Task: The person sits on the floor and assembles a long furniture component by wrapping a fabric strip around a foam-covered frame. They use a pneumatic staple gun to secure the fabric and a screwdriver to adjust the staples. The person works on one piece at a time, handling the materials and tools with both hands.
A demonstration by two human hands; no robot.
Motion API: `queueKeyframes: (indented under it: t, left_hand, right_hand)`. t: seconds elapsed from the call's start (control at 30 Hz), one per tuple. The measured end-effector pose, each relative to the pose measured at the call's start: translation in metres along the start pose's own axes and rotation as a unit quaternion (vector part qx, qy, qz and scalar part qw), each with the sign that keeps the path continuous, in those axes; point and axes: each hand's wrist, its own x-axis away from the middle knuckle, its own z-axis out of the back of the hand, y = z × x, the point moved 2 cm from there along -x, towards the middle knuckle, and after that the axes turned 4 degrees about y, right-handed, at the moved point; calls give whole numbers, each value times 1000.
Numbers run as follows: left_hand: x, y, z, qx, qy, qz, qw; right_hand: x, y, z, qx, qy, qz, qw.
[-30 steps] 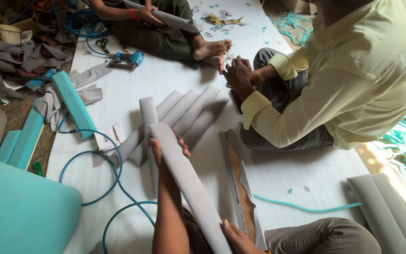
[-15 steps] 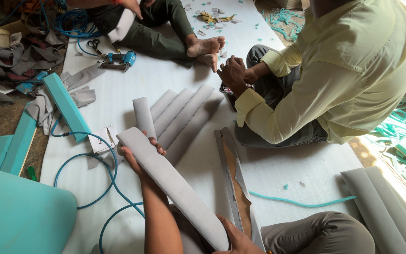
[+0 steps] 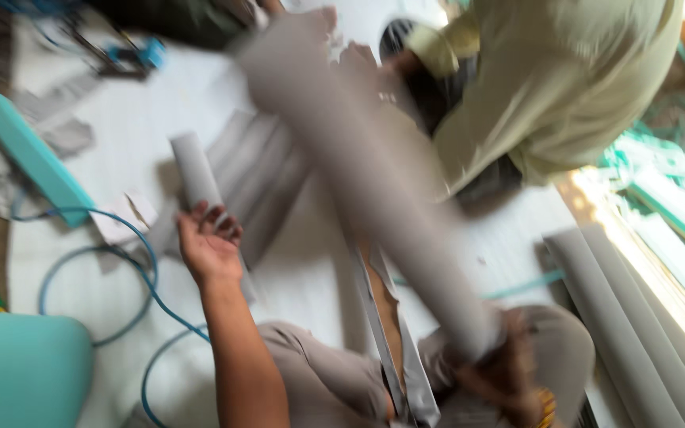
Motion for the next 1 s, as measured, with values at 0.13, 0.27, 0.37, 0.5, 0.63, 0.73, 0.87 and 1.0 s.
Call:
queueKeyframes:
  t: [0.13,0.27,0.37,0.5,0.63,0.73,0.87,1.0]
  left_hand:
    - [1,-40,-5,-183,-47,26,982]
    - [18,-105,-21,-555,-140,1,820]
    - [27,-160,-17,-736,-207,11,644]
    - [32,-219,22,-831,-203,108,506]
    - [28,-267,64,-804,-144,111,566]
    - [45,-314,97,-575,-42,257,776]
    - [53,-346,118,-341,-41,293,892]
    - [60,-315,89,-378,-72,268,883]
  right_hand:
    - [-11,25,117,381,208,120,893]
    - [-1,52,202,353,190,22,916]
    - [22,92,216,258,212,-102,937]
    - [54,128,217,374,193,-321,848]
    - [69,144,201,440,163,-415,779]
    - [71,149,196,455,145,-423,770]
    - [75,156,197,457,114,-427,772]
    - [57,141,200,512,38,-403,757]
